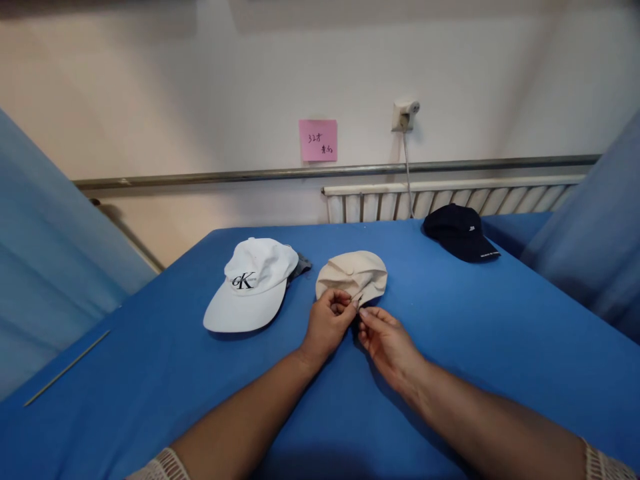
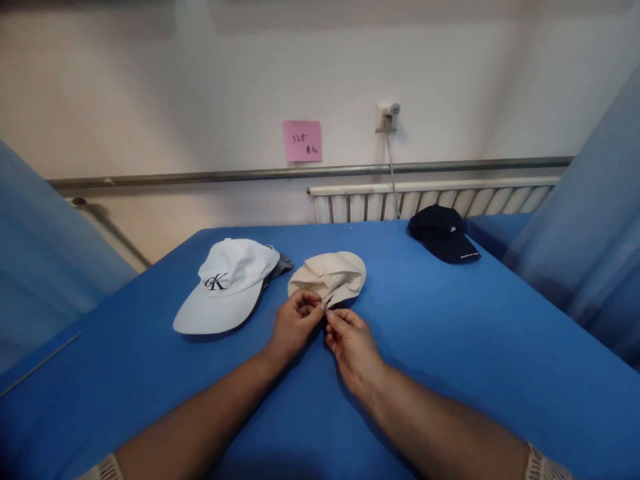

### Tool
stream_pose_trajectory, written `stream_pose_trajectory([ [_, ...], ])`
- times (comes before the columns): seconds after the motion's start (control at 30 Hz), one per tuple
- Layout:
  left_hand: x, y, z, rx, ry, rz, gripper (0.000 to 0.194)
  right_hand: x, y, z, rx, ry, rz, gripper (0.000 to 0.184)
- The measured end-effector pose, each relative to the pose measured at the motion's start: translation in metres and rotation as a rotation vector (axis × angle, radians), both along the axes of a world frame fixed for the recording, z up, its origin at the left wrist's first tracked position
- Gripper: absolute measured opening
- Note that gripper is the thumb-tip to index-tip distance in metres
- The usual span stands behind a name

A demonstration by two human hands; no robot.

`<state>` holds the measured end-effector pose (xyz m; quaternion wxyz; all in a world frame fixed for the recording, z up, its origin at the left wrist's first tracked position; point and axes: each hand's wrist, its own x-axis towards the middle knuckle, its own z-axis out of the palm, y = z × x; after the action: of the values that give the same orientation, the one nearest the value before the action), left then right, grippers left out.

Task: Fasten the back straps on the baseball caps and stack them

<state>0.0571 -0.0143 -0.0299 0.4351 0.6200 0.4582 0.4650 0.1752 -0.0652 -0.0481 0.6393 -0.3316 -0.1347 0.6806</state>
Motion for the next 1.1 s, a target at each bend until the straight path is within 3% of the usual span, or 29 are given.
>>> stream_pose_trajectory([
  [0.1, 0.002, 0.001, -0.003, -0.042, -0.028, -0.034, 0.029, 0.000, -0.002, 0.000, 0.057, -0.066, -0.072, 0.016],
  [0.27, 0.005, 0.002, -0.004, -0.151, -0.122, -0.106, 0.034, 0.014, 0.008, 0.000, -0.052, 0.083, -0.105, 0.013],
  [0.53, 0.005, 0.002, -0.004, -0.190, -0.172, -0.149, 0.036, 0.020, 0.016, 0.005, -0.002, 0.232, 0.068, 0.011],
  [0.8, 0.004, 0.003, -0.003, -0.243, -0.177, -0.182, 0.036, 0.020, 0.014, 0.011, 0.075, 0.162, 0.034, 0.032],
  [0.93, 0.003, 0.004, -0.008, -0.116, -0.053, -0.188, 0.032, 0.021, 0.014, 0.011, 0.073, 0.105, 0.030, 0.022],
  [1.1, -0.003, 0.001, -0.003, 0.236, 0.216, -0.189, 0.026, 0.022, 0.011, 0.014, 0.084, 0.131, 0.093, 0.015],
])
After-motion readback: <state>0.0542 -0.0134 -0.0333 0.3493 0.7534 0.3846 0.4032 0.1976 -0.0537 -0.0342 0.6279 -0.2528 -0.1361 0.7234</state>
